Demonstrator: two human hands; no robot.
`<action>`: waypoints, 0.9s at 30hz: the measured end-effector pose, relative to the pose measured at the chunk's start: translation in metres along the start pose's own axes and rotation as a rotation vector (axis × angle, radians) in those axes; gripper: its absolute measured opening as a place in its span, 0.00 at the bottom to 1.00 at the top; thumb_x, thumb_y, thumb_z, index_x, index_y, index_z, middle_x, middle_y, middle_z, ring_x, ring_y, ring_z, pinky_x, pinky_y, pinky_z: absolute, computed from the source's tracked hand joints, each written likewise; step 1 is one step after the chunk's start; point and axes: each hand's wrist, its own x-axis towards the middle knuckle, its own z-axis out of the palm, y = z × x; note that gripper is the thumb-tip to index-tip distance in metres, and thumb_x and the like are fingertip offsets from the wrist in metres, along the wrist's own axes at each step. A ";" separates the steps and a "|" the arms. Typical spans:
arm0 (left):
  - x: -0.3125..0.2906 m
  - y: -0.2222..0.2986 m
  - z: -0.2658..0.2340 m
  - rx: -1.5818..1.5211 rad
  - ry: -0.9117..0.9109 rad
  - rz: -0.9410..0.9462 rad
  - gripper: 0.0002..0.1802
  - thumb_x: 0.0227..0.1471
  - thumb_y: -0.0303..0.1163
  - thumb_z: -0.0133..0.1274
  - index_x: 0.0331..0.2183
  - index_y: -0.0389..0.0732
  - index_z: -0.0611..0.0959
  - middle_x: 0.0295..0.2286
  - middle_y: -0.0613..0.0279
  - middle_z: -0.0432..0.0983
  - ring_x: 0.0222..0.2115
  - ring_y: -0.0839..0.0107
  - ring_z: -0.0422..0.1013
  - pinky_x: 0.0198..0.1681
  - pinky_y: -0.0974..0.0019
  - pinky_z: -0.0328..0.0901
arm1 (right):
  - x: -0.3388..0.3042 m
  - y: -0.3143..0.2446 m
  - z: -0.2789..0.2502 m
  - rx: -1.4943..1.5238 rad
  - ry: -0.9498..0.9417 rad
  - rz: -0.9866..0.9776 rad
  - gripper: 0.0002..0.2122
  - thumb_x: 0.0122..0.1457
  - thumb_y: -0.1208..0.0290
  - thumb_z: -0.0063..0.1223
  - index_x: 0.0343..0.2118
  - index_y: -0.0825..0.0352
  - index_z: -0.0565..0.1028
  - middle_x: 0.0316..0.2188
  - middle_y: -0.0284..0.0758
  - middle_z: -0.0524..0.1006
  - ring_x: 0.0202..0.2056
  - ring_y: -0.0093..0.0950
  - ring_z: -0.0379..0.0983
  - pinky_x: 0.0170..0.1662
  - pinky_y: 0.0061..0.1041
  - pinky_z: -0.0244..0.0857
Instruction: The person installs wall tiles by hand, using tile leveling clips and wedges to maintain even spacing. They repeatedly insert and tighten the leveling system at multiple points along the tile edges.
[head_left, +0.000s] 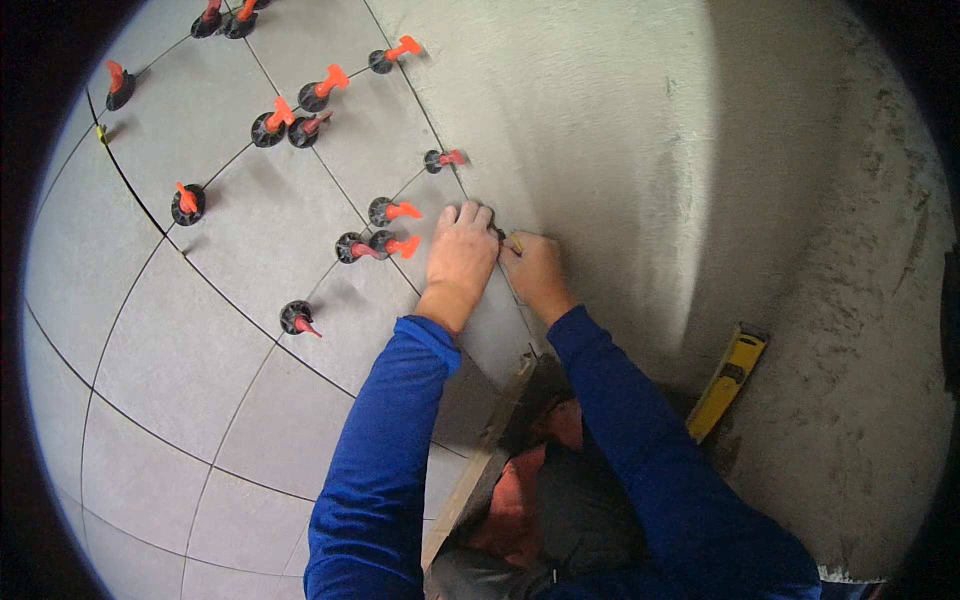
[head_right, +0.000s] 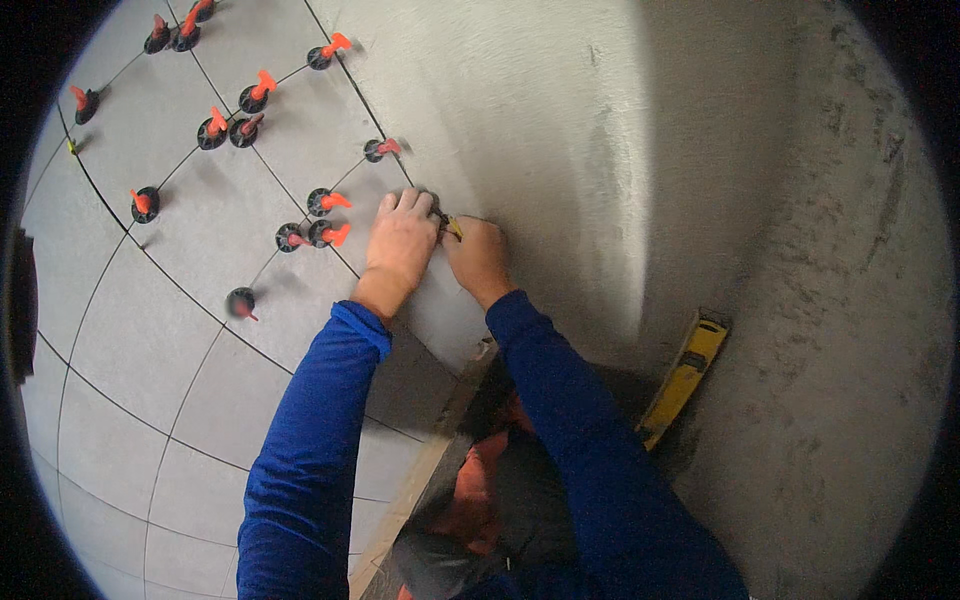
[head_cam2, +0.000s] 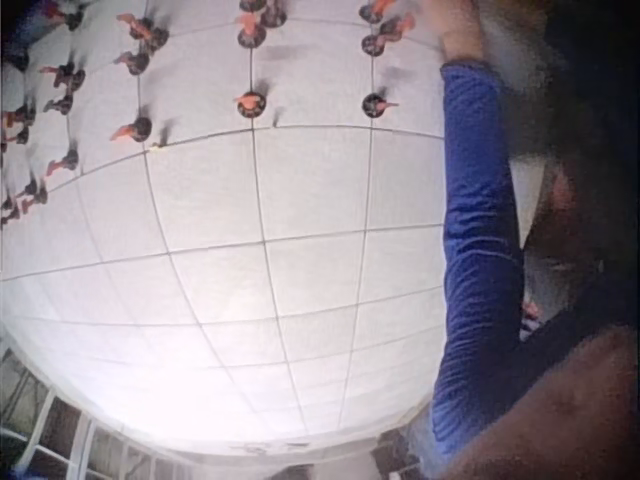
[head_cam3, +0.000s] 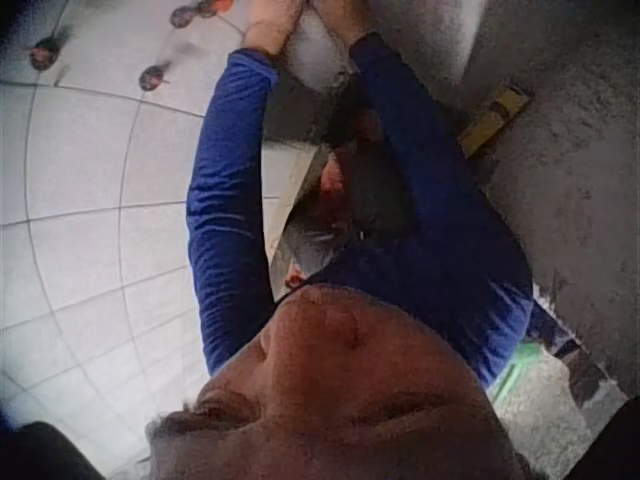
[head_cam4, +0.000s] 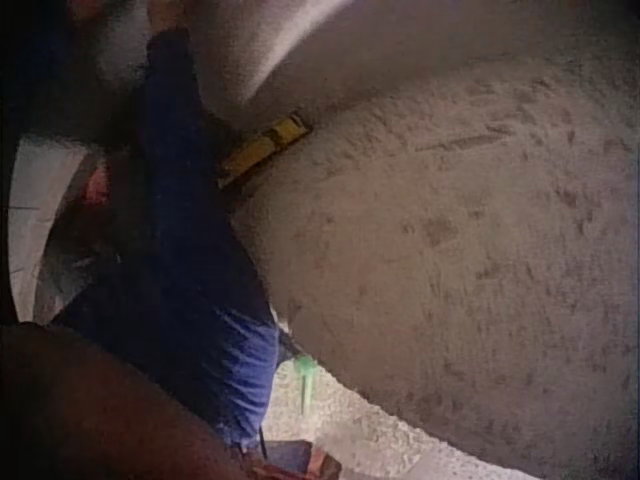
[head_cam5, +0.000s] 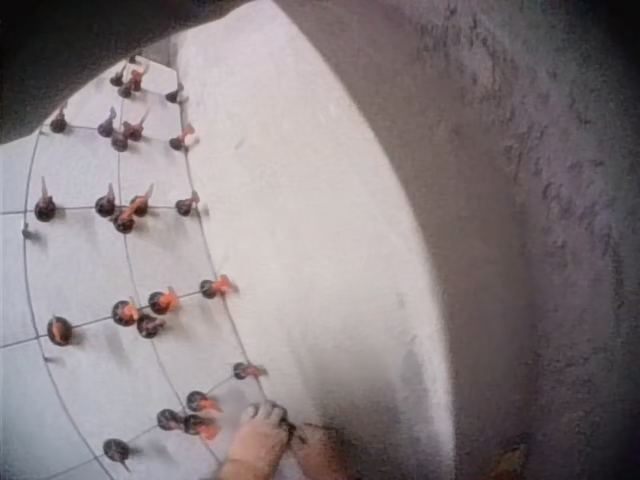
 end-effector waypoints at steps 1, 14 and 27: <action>-0.001 -0.002 0.000 -0.009 -0.004 0.014 0.10 0.50 0.36 0.52 0.32 0.48 0.87 0.39 0.68 0.74 0.47 0.69 0.66 0.49 0.62 0.59 | -0.002 0.000 0.003 0.035 0.032 -0.002 0.07 0.55 0.71 0.58 0.30 0.71 0.77 0.30 0.49 0.78 0.34 0.51 0.76 0.37 0.47 0.68; -0.015 0.005 0.009 -0.082 0.133 -0.060 0.09 0.49 0.34 0.51 0.30 0.45 0.86 0.36 0.64 0.74 0.45 0.66 0.66 0.49 0.60 0.59 | -0.007 0.002 0.015 -0.008 0.156 -0.028 0.08 0.57 0.69 0.57 0.27 0.70 0.75 0.26 0.50 0.77 0.31 0.52 0.75 0.34 0.47 0.66; -0.083 0.039 -0.017 -0.369 0.242 -0.216 0.08 0.49 0.34 0.58 0.28 0.39 0.85 0.33 0.59 0.73 0.40 0.59 0.67 0.44 0.57 0.61 | 0.036 -0.043 -0.016 -0.048 0.098 -0.199 0.21 0.53 0.69 0.57 0.50 0.70 0.75 0.23 0.48 0.77 0.24 0.43 0.73 0.30 0.39 0.66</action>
